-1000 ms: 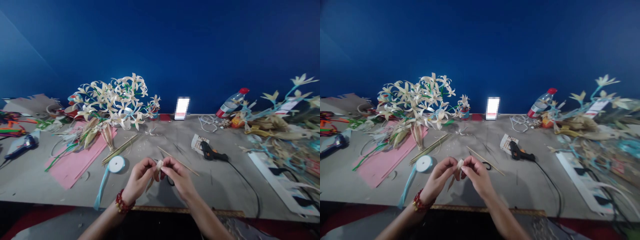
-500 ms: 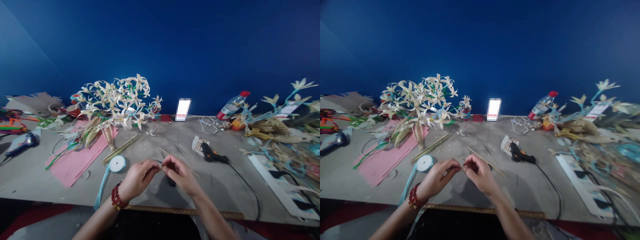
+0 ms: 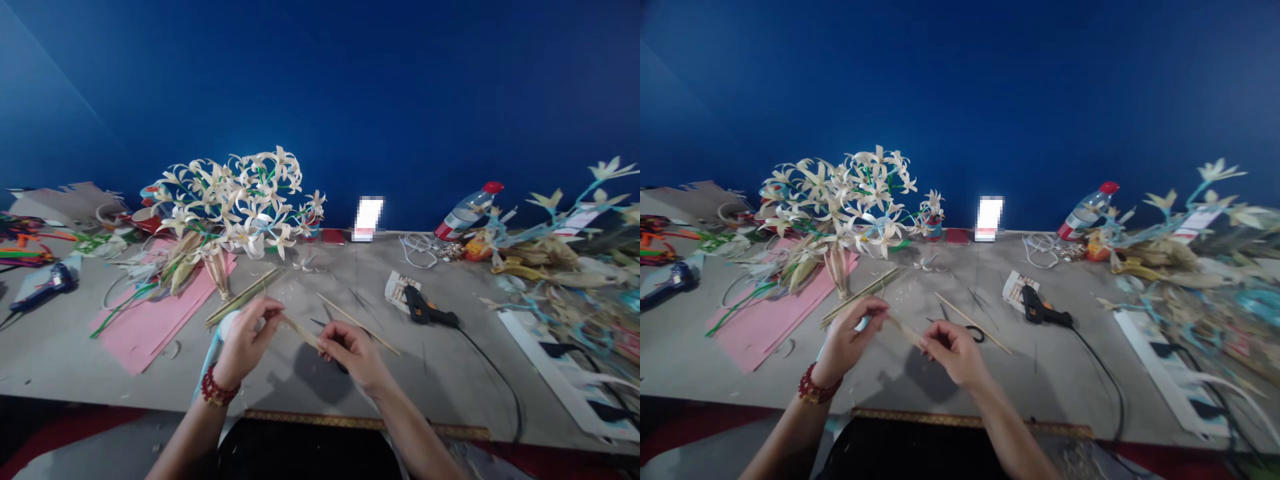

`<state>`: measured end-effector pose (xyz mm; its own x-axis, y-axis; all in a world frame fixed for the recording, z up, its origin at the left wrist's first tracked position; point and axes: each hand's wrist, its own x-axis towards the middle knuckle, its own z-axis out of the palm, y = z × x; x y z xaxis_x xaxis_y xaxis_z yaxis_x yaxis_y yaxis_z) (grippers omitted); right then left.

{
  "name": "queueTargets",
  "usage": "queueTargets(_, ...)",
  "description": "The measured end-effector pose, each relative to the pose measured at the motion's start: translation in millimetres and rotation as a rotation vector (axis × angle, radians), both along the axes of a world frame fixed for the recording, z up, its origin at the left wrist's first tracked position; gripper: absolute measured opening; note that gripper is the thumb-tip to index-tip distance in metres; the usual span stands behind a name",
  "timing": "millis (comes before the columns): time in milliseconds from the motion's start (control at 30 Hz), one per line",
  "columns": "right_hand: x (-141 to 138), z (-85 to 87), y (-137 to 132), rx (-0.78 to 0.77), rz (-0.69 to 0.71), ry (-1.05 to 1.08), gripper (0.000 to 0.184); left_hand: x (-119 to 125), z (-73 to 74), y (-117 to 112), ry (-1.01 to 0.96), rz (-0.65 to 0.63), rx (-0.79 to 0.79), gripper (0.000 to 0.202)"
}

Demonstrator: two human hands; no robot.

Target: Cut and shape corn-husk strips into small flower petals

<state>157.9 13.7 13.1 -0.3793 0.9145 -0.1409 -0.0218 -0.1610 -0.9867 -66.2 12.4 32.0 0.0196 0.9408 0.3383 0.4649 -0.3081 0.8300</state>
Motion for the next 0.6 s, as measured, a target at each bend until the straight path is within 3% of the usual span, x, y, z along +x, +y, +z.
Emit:
queueTargets(100,-1.7,-1.0,-2.2,-0.007,-0.078,0.003,0.024,6.6,-11.6,-6.7,-0.212,0.247,0.072,0.018)
queueTargets(167,-3.7,-1.9,-3.0,-0.017,-0.109,0.02,0.023,16.4,-19.3,-15.2,-0.327,0.276,0.041,0.021)
queueTargets(333,-10.5,-9.3,-5.8,-0.004,-0.122,0.048,0.023,41.9,-28.7,-30.5,-0.466,-0.105,-0.255,0.016)
queueTargets(500,-10.4,-8.2,-11.4,0.038,-0.114,0.02,0.021,51.9,-26.9,-26.7,-0.554,-0.119,-0.347,0.02)
queueTargets(600,-7.4,-1.5,-11.7,0.098,-0.117,-0.017,0.018,51.1,-25.4,-23.7,-0.48,-0.161,-0.376,0.02)
